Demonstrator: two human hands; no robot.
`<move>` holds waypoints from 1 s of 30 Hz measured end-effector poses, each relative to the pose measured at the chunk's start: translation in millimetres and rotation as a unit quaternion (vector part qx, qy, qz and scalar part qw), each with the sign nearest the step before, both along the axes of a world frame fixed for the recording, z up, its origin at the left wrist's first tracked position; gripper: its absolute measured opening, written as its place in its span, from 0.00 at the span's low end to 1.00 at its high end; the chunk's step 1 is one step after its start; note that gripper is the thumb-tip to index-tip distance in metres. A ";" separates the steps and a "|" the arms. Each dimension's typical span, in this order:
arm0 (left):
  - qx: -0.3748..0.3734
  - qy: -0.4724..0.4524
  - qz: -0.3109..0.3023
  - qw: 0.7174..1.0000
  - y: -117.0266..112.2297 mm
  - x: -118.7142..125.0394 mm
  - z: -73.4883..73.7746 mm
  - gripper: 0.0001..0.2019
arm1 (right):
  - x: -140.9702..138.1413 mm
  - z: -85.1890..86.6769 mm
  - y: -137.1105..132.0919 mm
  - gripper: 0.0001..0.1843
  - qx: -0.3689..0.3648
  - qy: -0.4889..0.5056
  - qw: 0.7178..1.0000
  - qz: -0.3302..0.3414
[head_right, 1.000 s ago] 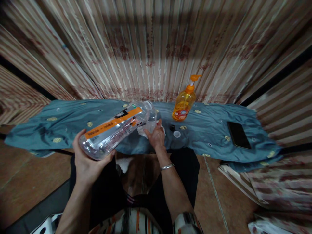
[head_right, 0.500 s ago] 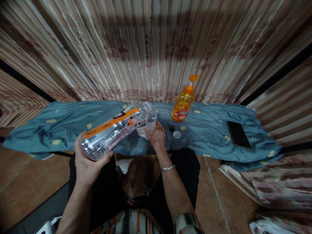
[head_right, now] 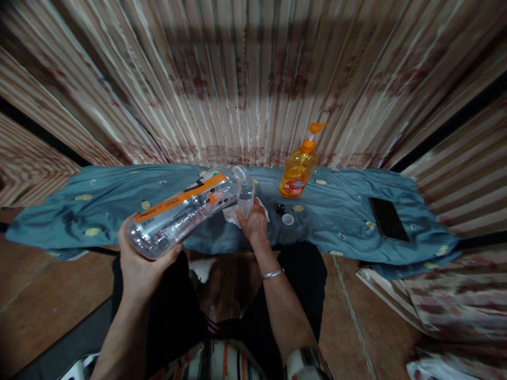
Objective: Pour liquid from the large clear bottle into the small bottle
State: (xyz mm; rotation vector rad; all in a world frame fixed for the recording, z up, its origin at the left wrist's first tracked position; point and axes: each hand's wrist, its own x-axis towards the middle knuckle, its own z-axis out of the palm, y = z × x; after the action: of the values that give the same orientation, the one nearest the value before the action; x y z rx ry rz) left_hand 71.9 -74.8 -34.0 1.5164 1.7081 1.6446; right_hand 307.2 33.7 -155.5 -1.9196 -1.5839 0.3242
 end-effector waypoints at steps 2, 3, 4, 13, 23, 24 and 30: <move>0.006 -0.006 -0.001 1.000 0.5 1.1 1.4 0.56 | -0.2 -0.2 -0.2 0.37 -0.005 -0.001 1.000 -0.001; 0.007 -0.009 -0.001 1.000 0.6 1.7 2.1 0.56 | -0.2 -0.8 -0.1 0.36 -0.004 -0.001 1.000 -0.001; 0.008 -0.011 -0.001 1.000 0.8 2.2 2.7 0.56 | 0.0 -1.8 0.0 0.36 0.000 0.000 1.000 -0.001; 0.009 -0.007 0.006 1.000 0.9 3.2 5.5 0.54 | 0.7 -9.4 2.5 0.37 0.027 0.008 1.000 -0.004; 0.016 -0.011 0.009 1.000 0.5 4.4 10.0 0.51 | 2.0 -9.7 2.8 0.36 0.031 0.002 1.000 0.002; 0.016 -0.011 0.010 1.000 0.4 4.4 10.0 0.51 | 1.9 -9.2 2.7 0.35 0.031 0.001 1.000 0.002; 0.022 -0.012 0.009 1.000 0.9 5.2 7.8 0.51 | 0.7 -4.9 2.3 0.35 0.003 -0.007 1.000 0.002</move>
State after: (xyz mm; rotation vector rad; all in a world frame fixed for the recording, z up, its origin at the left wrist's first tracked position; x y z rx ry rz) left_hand 77.1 -73.9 -26.2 1.4981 1.6893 1.7135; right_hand 307.9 36.0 -160.4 -1.9180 -1.5963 0.3096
